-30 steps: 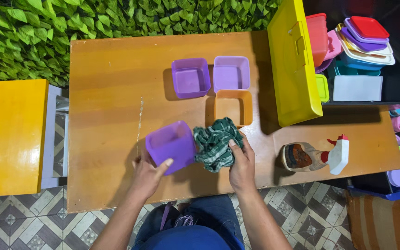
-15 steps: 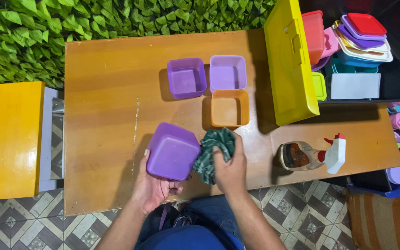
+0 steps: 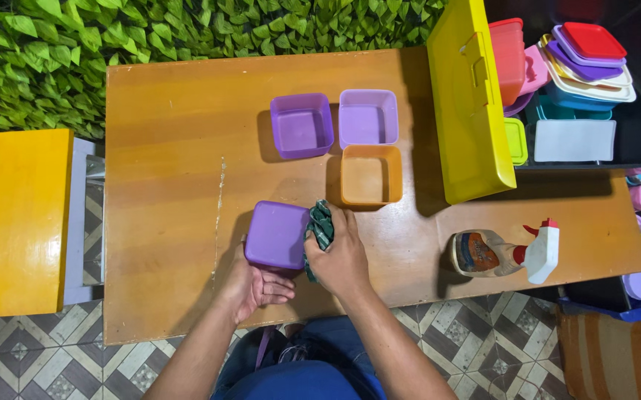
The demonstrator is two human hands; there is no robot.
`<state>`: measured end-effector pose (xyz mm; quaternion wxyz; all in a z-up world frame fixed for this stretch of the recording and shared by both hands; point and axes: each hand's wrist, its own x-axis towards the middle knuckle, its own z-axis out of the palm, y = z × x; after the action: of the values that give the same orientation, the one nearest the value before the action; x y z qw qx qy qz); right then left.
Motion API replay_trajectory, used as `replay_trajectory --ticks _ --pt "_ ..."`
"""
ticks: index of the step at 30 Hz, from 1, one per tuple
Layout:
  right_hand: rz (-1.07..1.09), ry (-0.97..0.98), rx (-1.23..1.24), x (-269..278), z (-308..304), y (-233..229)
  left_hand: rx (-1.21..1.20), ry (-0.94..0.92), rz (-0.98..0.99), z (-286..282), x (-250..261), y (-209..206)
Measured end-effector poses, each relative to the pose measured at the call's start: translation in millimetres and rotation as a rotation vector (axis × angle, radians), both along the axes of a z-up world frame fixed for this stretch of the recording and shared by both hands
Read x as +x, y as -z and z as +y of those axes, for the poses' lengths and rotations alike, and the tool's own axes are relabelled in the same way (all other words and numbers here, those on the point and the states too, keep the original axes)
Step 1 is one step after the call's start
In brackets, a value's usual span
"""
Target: The person retrieves three small plastic containers from a yellow storage bin and places them on a wooden table. They spray a cleaning solution into one purple container and wipe its interior and exterior with a cloth, then repeat the wiping on the other containers.
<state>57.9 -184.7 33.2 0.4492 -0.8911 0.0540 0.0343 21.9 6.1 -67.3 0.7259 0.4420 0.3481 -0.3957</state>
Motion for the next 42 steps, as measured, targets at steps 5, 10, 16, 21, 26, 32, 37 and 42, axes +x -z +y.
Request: replay_trajectory --ticks 5,10,16,21,26,32,37,42 --pt "-0.047 0.027 -0.024 -3.7 -9.7 10.8 0.584 0.051 -0.143 17.5 -11.7 10.4" --pt "-0.128 0.011 -0.206 -17.1 -26.9 42.2 0.823 0.094 -0.905 37.1 -27.7 -5.3" --pt "-0.234 -0.176 -0.389 -17.3 -20.4 68.9 0.809 0.304 -0.987 12.8 -10.4 -36.0" --pt "-0.231 -0.182 -0.385 -13.7 -15.8 52.9 0.980 0.290 -1.010 -11.2 -14.0 -29.1" --pt "-0.268 -0.100 -0.221 -34.4 -37.1 36.1 1.055 0.304 -0.998 -17.3 -26.5 -14.4" --pt "-0.269 0.463 0.069 -110.6 -99.9 53.5 1.116 0.318 -0.835 -15.9 -41.2 -6.7" --pt "-0.361 0.760 0.072 -123.4 -170.0 62.7 1.080 -0.133 -1.121 -20.6 -65.1 -15.9" --pt "-0.421 0.642 -0.124 -104.2 -211.5 41.3 0.981 -0.219 -1.311 -49.0 -72.0 -43.9"
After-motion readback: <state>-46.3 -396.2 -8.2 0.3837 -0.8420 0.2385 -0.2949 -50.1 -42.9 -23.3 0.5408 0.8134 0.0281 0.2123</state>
